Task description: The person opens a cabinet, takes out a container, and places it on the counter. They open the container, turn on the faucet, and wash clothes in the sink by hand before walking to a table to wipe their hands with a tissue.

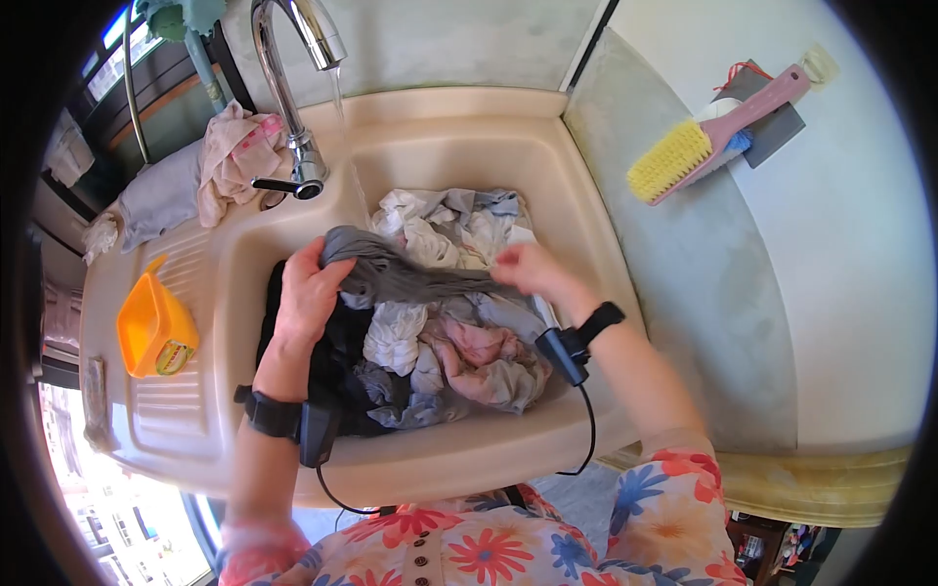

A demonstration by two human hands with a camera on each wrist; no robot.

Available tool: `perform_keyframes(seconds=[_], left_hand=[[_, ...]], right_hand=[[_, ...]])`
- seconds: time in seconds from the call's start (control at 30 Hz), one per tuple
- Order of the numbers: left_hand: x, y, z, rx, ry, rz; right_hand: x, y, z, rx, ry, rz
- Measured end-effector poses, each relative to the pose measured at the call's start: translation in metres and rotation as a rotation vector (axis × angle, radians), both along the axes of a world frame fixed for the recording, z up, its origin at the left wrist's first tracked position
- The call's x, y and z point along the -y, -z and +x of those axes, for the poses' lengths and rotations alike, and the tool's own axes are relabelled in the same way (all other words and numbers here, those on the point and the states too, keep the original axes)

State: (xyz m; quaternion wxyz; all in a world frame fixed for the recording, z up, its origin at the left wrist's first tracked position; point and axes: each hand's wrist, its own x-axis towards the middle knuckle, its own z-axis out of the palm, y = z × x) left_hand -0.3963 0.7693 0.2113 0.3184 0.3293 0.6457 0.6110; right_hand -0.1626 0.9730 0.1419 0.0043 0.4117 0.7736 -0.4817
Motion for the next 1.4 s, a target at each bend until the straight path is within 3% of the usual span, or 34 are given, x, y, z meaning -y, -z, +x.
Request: perform_keyframes(seconds=[0.03, 0.1, 0.2, 0.3, 0.47, 0.5, 0.67, 0.73, 0.77, 0.83, 0.87, 0.93, 0.97, 1.0, 1.03, 1.1, 1.13, 1.17, 1.2, 1.23, 1.27, 1.33, 1.4], left_hand=[[0.008, -0.001, -0.007, -0.243, -0.043, -0.071], [0.019, 0.003, -0.022, -0.343, -0.128, -0.032], [0.036, -0.003, -0.041, -0.464, -0.260, -0.054], [0.046, -0.003, -0.055, -0.570, -0.308, -0.109], [0.053, 0.037, -0.063, -1.027, -0.028, -0.551], [0.051, 0.031, -0.059, -0.979, -0.004, -0.625], [0.031, 0.031, -0.032, -0.982, 0.108, -0.374], [0.021, 0.032, -0.019, -0.924, 0.247, -0.348], [0.016, 0.034, -0.013, -0.920, 0.246, -0.348], [0.003, 0.038, 0.000, -0.766, 0.468, -0.407], [-0.004, 0.040, 0.007, -0.764, 0.469, -0.405], [-0.018, 0.047, 0.020, -0.508, 0.575, -0.403], [-0.024, 0.055, 0.025, -0.508, 0.576, -0.401], [-0.030, 0.067, 0.029, -0.244, 0.555, -0.398], [-0.036, 0.081, 0.034, 0.019, 0.526, -0.391], [-0.050, 0.128, 0.050, -0.058, 0.427, -0.242], [-0.053, 0.133, 0.056, -0.135, 0.328, -0.095], [-0.057, 0.138, 0.060, -0.132, 0.332, -0.100], [-0.062, 0.131, 0.064, 0.072, 0.326, -0.095], [-0.064, 0.124, 0.068, 0.277, 0.319, -0.090], [-0.063, 0.117, 0.068, 0.283, 0.327, -0.090], [-0.057, 0.101, 0.055, 0.545, 0.296, -0.146], [-0.049, 0.080, 0.037, 0.614, 0.203, -0.073]], right_hand=[[0.001, 0.029, 0.006, 0.165, -0.146, 0.271], [0.031, 0.040, 0.007, 0.304, -0.271, 0.483], [0.035, 0.055, -0.002, 0.429, -0.371, 0.440], [0.026, 0.027, 0.002, 0.394, -0.331, 0.458], [0.036, -0.037, -0.005, 0.312, -0.351, 0.599], [0.038, -0.048, -0.007, 0.257, -0.326, 0.603], [0.035, -0.081, -0.006, 0.139, -0.236, 0.697], [0.031, -0.092, -0.005, 0.056, -0.222, 0.731], [0.033, -0.106, -0.005, 0.003, -0.168, 0.672], [0.032, -0.124, -0.004, -0.045, -0.114, 0.611], [0.029, -0.129, -0.004, -0.188, -0.073, 0.512], [0.031, -0.147, -0.005, -0.328, -0.030, 0.414], [0.037, -0.161, -0.008, -0.381, 0.070, 0.233], [0.041, -0.167, -0.009, -0.432, 0.170, 0.050], [0.041, -0.166, -0.009, -0.432, 0.171, 0.051], [0.041, -0.161, -0.009, -0.581, 0.203, -0.069], [0.041, -0.157, -0.013, -0.581, 0.204, -0.073], [0.041, -0.150, -0.018, -0.657, 0.219, -0.117], [0.038, -0.143, -0.020, -0.728, 0.238, -0.159], [0.032, -0.134, -0.018, -0.721, 0.249, -0.158], [0.022, -0.123, -0.018, -0.706, 0.283, -0.204], [-0.002, -0.098, -0.014, -0.697, 0.317, -0.243], [-0.025, -0.065, 0.000, -0.061, 0.330, 0.077]])
